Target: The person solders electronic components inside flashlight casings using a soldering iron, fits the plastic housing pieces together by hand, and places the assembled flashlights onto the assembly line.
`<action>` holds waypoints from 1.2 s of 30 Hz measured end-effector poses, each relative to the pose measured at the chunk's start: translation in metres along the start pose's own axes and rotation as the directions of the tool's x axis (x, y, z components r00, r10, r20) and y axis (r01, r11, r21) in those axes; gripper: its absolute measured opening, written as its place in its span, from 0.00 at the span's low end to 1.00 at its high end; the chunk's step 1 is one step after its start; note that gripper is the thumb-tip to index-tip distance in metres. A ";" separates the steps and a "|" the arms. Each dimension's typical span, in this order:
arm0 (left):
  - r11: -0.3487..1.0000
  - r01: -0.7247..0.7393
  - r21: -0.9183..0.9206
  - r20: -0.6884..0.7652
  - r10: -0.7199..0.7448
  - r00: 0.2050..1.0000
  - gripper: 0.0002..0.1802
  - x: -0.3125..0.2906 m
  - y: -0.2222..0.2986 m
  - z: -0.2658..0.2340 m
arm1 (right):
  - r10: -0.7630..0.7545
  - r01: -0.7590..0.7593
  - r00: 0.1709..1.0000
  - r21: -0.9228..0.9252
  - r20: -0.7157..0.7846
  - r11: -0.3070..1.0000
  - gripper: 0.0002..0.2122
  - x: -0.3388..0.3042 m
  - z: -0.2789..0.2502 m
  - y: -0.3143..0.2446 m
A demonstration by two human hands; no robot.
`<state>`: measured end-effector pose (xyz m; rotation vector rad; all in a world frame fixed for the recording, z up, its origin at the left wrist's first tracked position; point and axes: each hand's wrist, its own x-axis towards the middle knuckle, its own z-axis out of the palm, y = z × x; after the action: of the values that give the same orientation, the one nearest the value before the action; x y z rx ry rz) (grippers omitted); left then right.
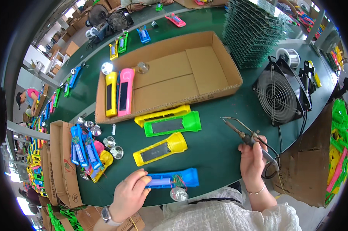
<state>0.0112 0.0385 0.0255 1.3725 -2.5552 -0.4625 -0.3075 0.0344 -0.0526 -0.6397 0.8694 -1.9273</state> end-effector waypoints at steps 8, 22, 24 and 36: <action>0.975 -0.043 -0.217 -0.075 0.027 0.997 0.19 0.053 0.004 -0.005 | -0.020 0.020 1.000 -0.034 0.000 0.999 0.08 0.002 -0.003 -0.005; 0.079 -0.109 -0.991 -0.133 -0.472 0.871 0.06 0.056 0.019 0.044 | 0.161 -0.139 0.982 -0.198 0.101 0.970 0.15 -0.022 0.034 -0.014; 0.757 0.057 -0.651 -0.318 -0.339 0.886 0.04 0.051 0.016 0.035 | 0.200 -0.175 0.974 -0.209 0.102 0.962 0.15 -0.021 0.040 -0.017; 0.976 -0.197 0.090 0.027 0.196 0.980 0.05 0.078 -0.012 0.010 | 0.487 -0.266 0.843 -0.608 0.230 0.748 0.10 -0.019 0.047 -0.005</action>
<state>-0.0258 -0.0315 0.0145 1.1306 -2.7223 -0.3269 -0.2672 0.0382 -0.0213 -1.0431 1.2115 -1.1050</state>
